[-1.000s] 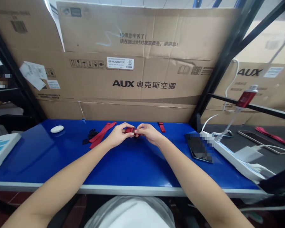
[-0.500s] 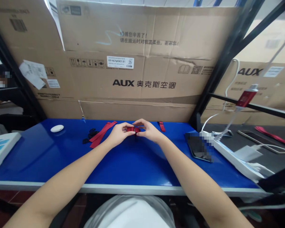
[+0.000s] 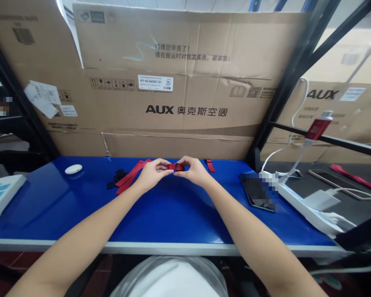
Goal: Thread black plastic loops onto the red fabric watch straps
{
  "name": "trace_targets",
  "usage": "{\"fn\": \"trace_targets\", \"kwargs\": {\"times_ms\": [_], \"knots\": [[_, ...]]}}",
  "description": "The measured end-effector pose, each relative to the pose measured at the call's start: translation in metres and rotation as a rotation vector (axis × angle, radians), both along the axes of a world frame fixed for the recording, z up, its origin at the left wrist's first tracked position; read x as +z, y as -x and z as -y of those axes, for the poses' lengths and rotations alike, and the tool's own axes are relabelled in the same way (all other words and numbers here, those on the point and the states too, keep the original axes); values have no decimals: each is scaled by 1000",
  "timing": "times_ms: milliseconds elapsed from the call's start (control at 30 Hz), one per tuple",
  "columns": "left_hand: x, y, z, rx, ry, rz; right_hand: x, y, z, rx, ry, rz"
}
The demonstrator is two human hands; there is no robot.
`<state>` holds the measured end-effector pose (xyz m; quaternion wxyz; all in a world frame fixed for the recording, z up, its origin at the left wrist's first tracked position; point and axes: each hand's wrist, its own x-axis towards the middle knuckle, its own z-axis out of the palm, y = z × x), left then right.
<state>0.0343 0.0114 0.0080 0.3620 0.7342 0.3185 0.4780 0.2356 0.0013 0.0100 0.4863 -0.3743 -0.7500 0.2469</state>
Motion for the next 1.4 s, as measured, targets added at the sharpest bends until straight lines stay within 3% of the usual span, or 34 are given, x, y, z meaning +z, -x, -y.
{"fn": "trace_targets", "kwargs": {"times_ms": [233, 533, 733, 1033, 1133, 1233, 1333, 1400], "knots": [[-3, 0, -3, -45, 57, 2, -1, -2, -1, 22, -12, 14], [-5, -12, 2, -50, 153, 165, -3, 8, 5, 35, -114, 73], [-6, -11, 1, -46, 189, 176, 0, 8, 8, -15, -108, 116], [0, 1, -6, 109, 256, 56, -2, -14, -3, -51, -32, 317], [-6, 5, -5, 45, 189, -210, -9, -18, -11, -81, -22, 449], [-12, 8, -1, -41, 7, -513, -20, -19, -19, -227, -9, 528], [-16, 8, 2, -9, -221, -653, -30, -18, -26, -415, 78, 592], [-20, 6, 1, 8, -317, -689, -35, -16, -28, -443, 112, 637]]}}
